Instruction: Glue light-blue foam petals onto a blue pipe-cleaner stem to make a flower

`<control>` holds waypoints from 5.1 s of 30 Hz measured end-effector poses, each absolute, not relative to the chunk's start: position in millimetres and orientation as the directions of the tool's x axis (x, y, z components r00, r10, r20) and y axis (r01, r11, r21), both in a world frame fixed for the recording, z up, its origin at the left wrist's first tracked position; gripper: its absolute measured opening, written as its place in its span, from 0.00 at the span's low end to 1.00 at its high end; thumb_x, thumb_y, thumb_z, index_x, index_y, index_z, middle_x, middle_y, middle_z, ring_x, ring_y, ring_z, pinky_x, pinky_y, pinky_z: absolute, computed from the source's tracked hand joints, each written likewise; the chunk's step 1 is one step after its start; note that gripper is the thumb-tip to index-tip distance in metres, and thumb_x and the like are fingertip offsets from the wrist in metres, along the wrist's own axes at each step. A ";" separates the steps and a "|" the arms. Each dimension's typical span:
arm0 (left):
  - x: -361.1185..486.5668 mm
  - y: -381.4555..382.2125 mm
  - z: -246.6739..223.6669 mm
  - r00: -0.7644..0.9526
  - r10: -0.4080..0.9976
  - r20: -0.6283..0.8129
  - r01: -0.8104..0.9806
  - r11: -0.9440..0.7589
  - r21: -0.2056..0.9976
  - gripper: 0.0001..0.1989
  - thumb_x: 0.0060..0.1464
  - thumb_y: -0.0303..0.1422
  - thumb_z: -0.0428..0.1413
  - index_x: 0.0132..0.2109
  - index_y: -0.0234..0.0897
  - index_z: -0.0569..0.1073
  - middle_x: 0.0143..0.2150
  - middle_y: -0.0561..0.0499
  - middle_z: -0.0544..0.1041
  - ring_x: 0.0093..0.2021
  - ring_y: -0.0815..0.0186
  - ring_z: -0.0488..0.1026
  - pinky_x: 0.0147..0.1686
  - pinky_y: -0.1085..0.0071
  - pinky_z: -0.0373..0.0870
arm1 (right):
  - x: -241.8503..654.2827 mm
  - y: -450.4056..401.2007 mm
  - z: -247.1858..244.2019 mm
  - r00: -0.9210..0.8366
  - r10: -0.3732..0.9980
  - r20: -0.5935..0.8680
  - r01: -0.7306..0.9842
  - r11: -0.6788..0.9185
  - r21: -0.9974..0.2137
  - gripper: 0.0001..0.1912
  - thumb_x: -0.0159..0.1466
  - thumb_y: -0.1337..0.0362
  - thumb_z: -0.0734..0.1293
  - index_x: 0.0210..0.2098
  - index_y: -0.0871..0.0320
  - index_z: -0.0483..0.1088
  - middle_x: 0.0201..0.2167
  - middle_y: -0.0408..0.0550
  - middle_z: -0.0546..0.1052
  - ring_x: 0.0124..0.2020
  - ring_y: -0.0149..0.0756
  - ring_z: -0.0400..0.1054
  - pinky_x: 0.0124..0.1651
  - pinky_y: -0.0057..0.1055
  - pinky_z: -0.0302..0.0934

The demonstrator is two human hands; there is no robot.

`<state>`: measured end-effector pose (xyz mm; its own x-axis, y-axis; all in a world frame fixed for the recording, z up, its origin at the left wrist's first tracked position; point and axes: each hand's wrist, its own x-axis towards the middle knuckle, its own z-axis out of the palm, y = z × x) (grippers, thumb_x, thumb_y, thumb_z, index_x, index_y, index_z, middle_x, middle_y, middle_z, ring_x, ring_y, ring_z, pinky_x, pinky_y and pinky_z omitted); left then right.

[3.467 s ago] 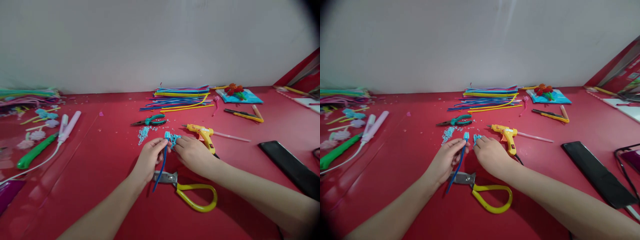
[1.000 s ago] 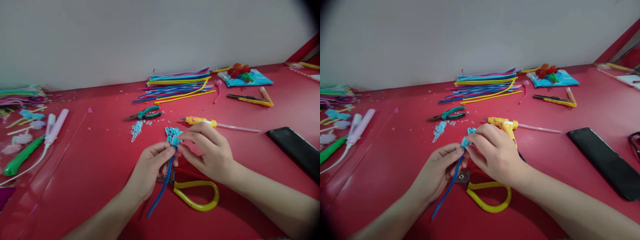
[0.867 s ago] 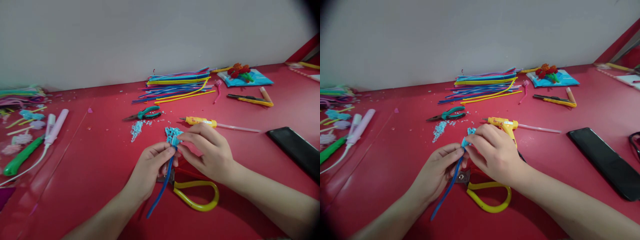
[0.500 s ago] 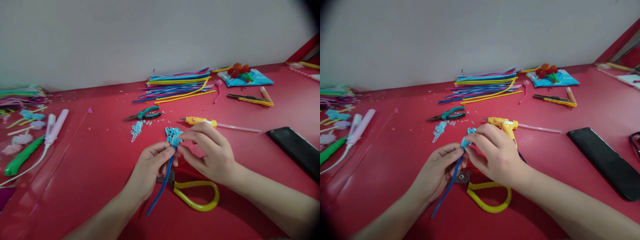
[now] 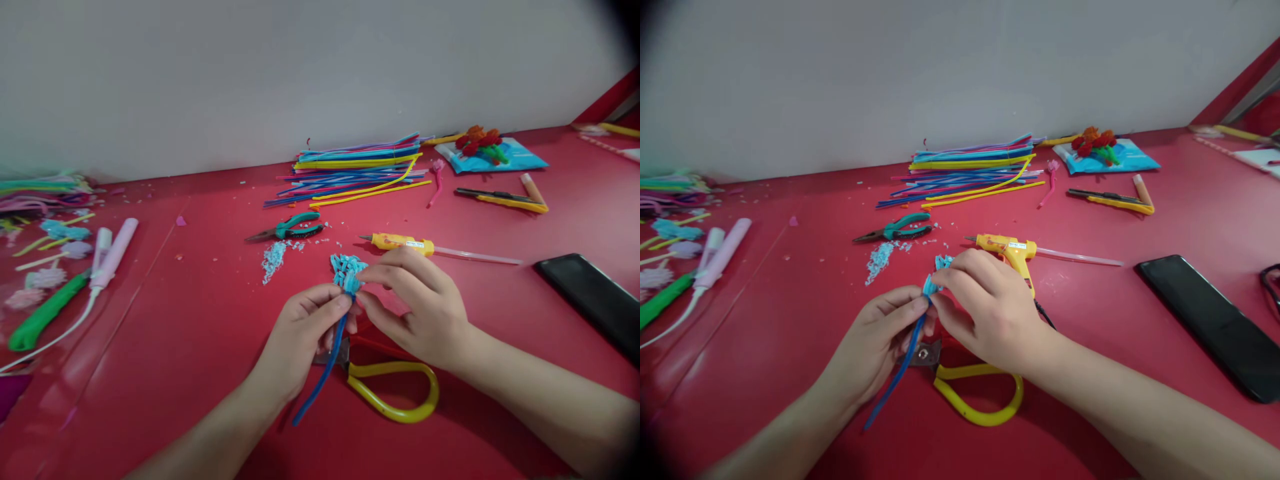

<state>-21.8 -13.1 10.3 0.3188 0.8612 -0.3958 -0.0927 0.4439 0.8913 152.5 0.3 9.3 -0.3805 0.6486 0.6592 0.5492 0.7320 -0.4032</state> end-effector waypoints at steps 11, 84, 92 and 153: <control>-22.7 -13.1 8.3 0.329 0.861 -0.387 -0.091 0.437 0.895 0.10 0.52 0.37 0.55 0.29 0.35 0.72 0.22 0.56 0.70 0.17 0.78 0.55 0.17 0.78 0.46 | 152.7 -0.4 8.1 -0.398 0.639 0.658 0.550 0.740 -0.386 0.09 0.58 0.71 0.66 0.40 0.62 0.68 0.34 0.51 0.71 0.37 0.37 0.65 0.39 0.35 0.63; -31.8 1.1 0.0 0.053 0.997 -0.060 0.084 0.055 0.995 0.12 0.54 0.39 0.52 0.36 0.34 0.72 0.27 0.51 0.75 0.15 0.76 0.59 0.15 0.78 0.52 | 192.9 39.4 -1.5 -0.187 0.962 -0.201 0.078 -0.189 -0.979 0.14 0.50 0.58 0.68 0.32 0.61 0.67 0.24 0.48 0.74 0.25 0.33 0.70 0.27 0.28 0.63; -24.7 -5.6 5.8 0.079 0.993 -0.090 0.122 0.080 0.989 0.14 0.56 0.40 0.49 0.36 0.34 0.72 0.21 0.56 0.68 0.14 0.76 0.56 0.15 0.78 0.50 | 183.7 23.4 14.8 -0.341 0.919 -0.198 -0.112 -0.249 -0.962 0.09 0.51 0.65 0.67 0.32 0.62 0.69 0.22 0.44 0.73 0.19 0.27 0.63 0.22 0.25 0.56; -26.5 -8.0 -6.0 0.092 0.987 -0.130 0.059 0.125 0.990 0.11 0.58 0.38 0.48 0.34 0.36 0.70 0.24 0.56 0.73 0.15 0.79 0.54 0.14 0.82 0.51 | 171.5 -18.5 17.6 -0.311 0.889 0.335 0.436 0.447 -0.781 0.06 0.61 0.65 0.62 0.28 0.57 0.69 0.21 0.40 0.74 0.21 0.27 0.68 0.26 0.17 0.64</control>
<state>-26.5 -8.0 -6.0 0.0916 0.9873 -0.1296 0.0590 0.1245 0.9905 171.5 -18.5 17.6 -0.3110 0.8892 0.3355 0.4358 0.4471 -0.7812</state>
